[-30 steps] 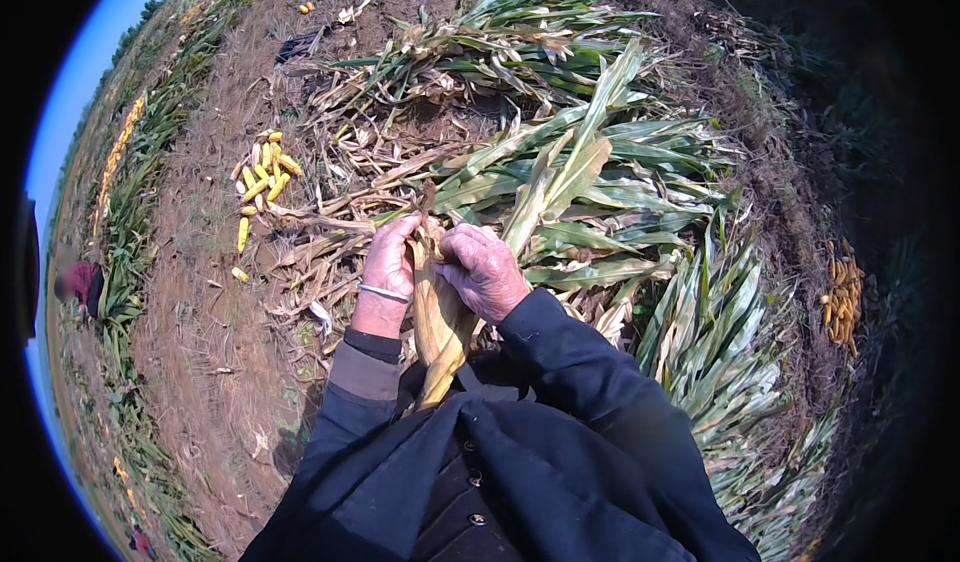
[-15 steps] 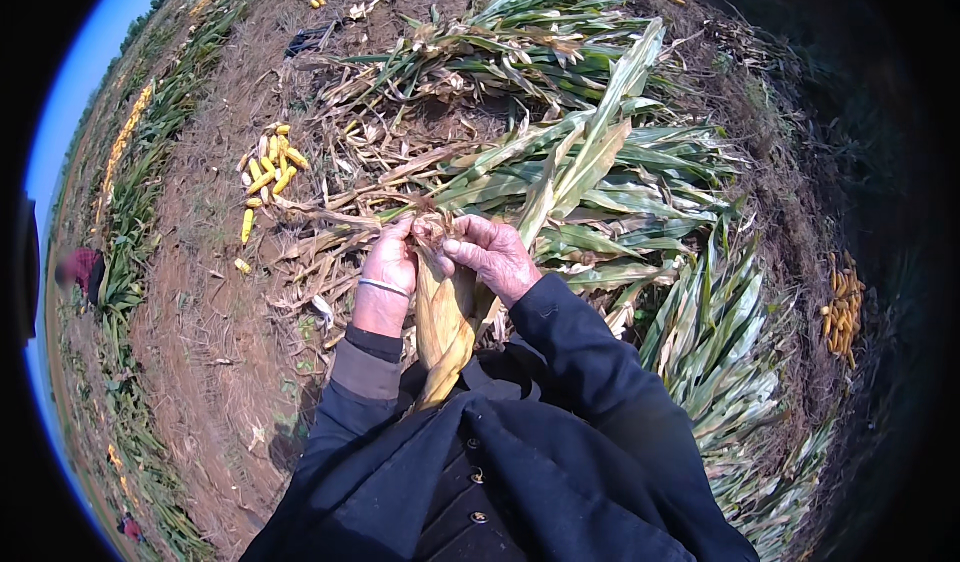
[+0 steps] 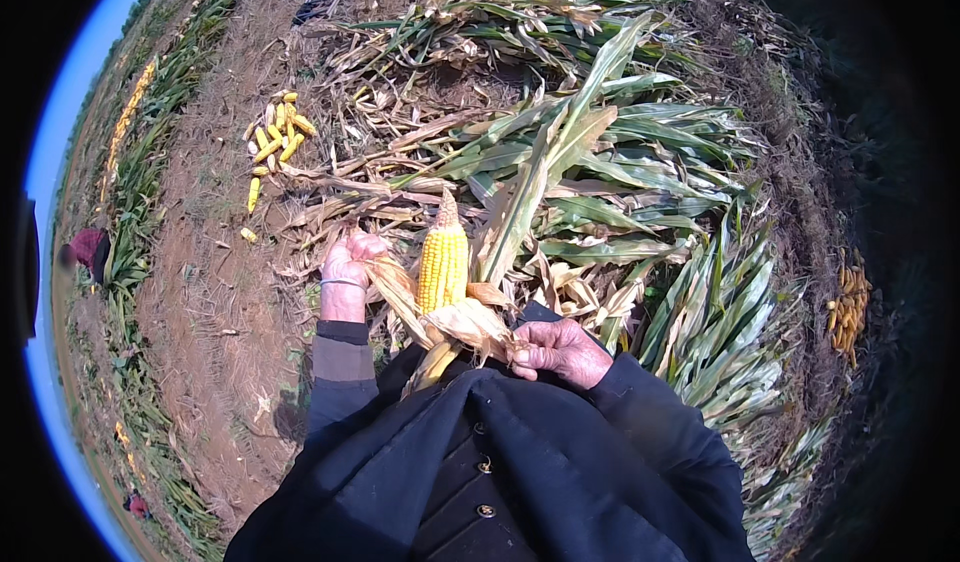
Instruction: The person repeatedly picks up corn cobs from a pile on the ground, removes the husks by hand, and places the shucked cobs into a growing pile. The process is continuous and methodical, with the person handling each cob individually.
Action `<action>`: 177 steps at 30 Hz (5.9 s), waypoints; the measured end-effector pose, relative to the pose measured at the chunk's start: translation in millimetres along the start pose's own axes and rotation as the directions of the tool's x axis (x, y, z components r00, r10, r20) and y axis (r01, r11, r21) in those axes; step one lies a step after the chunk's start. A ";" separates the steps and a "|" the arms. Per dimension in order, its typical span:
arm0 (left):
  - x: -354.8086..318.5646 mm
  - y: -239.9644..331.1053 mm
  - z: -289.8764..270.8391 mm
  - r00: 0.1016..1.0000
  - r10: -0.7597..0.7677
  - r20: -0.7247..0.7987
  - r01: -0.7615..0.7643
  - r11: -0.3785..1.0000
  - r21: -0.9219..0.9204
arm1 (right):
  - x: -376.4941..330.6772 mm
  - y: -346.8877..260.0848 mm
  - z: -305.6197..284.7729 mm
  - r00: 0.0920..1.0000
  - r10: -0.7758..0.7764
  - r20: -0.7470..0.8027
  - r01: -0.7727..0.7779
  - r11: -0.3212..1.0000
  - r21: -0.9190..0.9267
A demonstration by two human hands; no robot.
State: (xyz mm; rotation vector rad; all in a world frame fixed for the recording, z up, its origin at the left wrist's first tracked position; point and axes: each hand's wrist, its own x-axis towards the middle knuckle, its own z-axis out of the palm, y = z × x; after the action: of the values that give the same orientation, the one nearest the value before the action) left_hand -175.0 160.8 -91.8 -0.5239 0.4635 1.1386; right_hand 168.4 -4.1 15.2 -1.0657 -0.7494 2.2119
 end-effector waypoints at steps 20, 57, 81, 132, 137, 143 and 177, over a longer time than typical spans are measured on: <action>-112.9 -61.1 -53.6 0.686 -0.693 -0.224 0.727 0.666 0.168 | 93.2 -63.3 -13.1 0.754 -0.570 -0.326 0.528 0.821 -0.216; -103.4 -180.9 2.2 0.874 -0.288 0.391 -0.458 -0.756 0.468 | 115.9 -89.8 -9.2 0.927 -0.134 -0.351 0.206 0.963 0.176; -97.8 -193.1 90.8 0.716 -0.125 0.686 -0.667 0.165 0.726 | 35.0 -149.3 32.6 0.541 -0.841 -0.030 0.839 0.542 -0.043; -58.4 107.1 -170.4 0.785 0.283 -0.552 0.002 0.889 0.457 | 168.0 -16.1 22.1 0.891 -0.250 0.379 0.362 -0.110 -0.926; -35.2 149.0 -205.0 0.890 0.072 -0.450 0.031 0.976 0.217 | 161.6 -23.2 27.8 0.907 -0.264 0.329 0.313 -0.101 -0.944; -52.8 245.2 37.5 0.746 0.657 0.109 -0.605 0.600 0.523 | 161.8 -19.8 25.8 0.935 -0.242 0.258 0.240 -0.104 -0.965; 0.1 -376.7 126.5 0.526 -0.377 0.762 -0.849 -0.289 0.443 | 44.4 -15.5 -77.1 0.576 -0.751 -0.322 0.532 0.644 -0.550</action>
State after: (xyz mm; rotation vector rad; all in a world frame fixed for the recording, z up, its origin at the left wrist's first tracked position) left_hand 186.7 115.5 66.2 1.8591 0.5885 0.9264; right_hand 212.0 55.5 -36.9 -1.2381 -1.1348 1.0534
